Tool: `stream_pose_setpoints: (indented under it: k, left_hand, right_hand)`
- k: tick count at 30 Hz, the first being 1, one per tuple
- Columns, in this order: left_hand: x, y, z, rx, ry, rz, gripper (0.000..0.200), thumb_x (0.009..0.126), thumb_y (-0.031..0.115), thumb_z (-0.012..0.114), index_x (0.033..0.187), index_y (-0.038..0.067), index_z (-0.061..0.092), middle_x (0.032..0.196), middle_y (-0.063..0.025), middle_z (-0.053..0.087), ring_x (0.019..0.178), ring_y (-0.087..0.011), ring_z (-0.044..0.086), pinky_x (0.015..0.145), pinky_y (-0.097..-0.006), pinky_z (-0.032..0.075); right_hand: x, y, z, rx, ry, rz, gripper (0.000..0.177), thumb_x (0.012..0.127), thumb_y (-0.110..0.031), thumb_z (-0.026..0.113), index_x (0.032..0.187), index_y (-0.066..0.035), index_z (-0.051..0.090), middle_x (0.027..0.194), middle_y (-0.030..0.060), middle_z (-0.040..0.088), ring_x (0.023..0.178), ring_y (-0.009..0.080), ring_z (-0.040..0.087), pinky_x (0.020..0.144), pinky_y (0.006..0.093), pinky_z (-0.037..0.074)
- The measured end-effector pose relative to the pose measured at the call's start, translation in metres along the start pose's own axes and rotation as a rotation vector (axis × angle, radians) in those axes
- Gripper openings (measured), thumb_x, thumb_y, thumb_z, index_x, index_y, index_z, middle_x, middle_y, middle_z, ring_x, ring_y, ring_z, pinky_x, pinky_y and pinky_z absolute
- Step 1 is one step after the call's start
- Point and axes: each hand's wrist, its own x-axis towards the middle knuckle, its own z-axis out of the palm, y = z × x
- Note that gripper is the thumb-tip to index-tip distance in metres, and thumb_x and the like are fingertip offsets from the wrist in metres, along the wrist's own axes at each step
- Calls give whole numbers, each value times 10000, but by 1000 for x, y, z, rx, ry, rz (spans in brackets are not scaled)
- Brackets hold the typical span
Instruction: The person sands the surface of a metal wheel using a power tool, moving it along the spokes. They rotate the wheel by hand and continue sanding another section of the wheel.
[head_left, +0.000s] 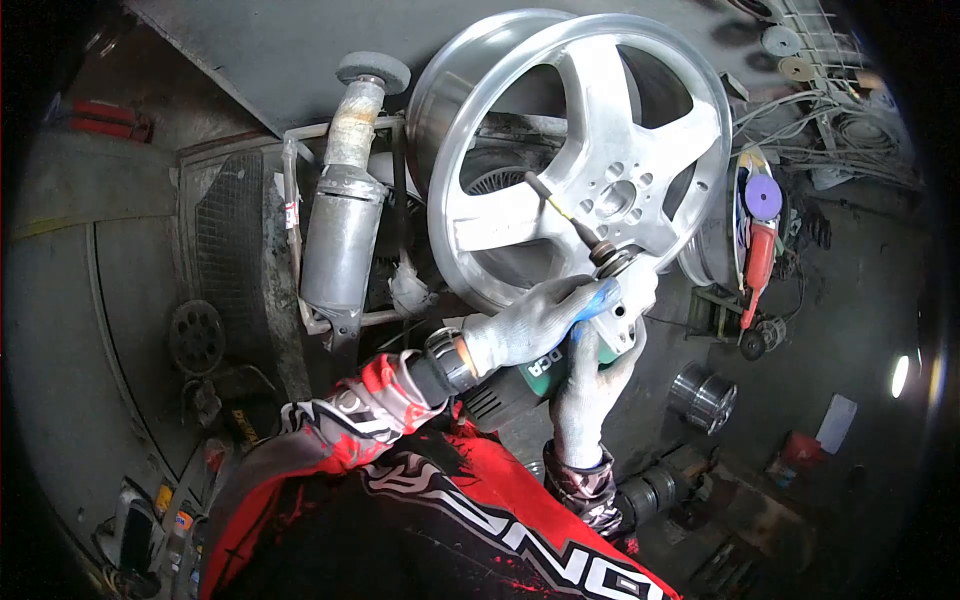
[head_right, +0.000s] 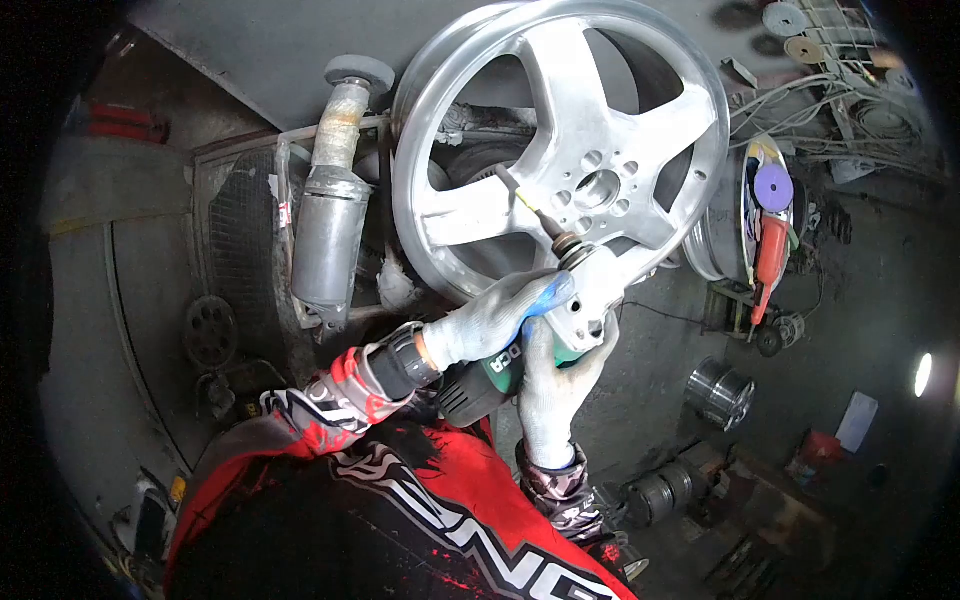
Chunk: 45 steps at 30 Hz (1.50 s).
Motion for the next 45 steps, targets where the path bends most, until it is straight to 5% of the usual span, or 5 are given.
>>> stream_pose_setpoints:
  k: [19, 21, 33, 39, 45]
  left_hand:
    - [11, -26, 1, 54, 116, 251, 458, 1065, 343, 403, 1333, -10, 521, 1274, -185, 609, 1186, -258, 599, 1035, -344, 440]
    - [5, -15, -5, -199, -9, -79, 593, 1065, 424, 388, 1426, -43, 441, 1378, -144, 556, 1279, -194, 516, 1116, -333, 367]
    - [9, 7, -7, -249, -69, -173, 589, 1053, 428, 423, 1392, -50, 487, 1322, -131, 598, 1211, -165, 546, 1078, -308, 391]
    - [-15, -23, -9, 350, 60, 327, 409, 1015, 114, 473, 1415, 40, 434, 1321, -215, 544, 1179, -352, 588, 1004, -402, 480]
    - [7, 4, -6, -159, -64, -137, 505, 1068, 343, 412, 1389, -42, 479, 1338, -176, 573, 1258, -214, 532, 1098, -331, 386]
  right_hand:
    - [15, -9, 3, -101, 10, -37, 840, 810, -94, 802, 1460, 21, 283, 1327, 185, 497, 1210, 232, 515, 1040, 374, 418]
    - [9, -2, 0, -145, 14, -58, 842, 805, -80, 797, 1462, 20, 280, 1326, 184, 498, 1205, 231, 518, 1040, 373, 417]
    - [5, -7, 7, -44, 63, 3, 825, 807, -70, 787, 1459, 13, 288, 1329, 182, 500, 1204, 223, 521, 1035, 371, 421]
    - [-5, 2, 6, -91, -23, -34, 673, 901, -66, 712, 1451, -15, 328, 1309, 149, 525, 1191, 202, 528, 1018, 356, 437]
    - [6, -1, 2, -96, 0, -64, 676, 898, -71, 720, 1447, -12, 331, 1302, 150, 533, 1176, 208, 537, 1009, 353, 445]
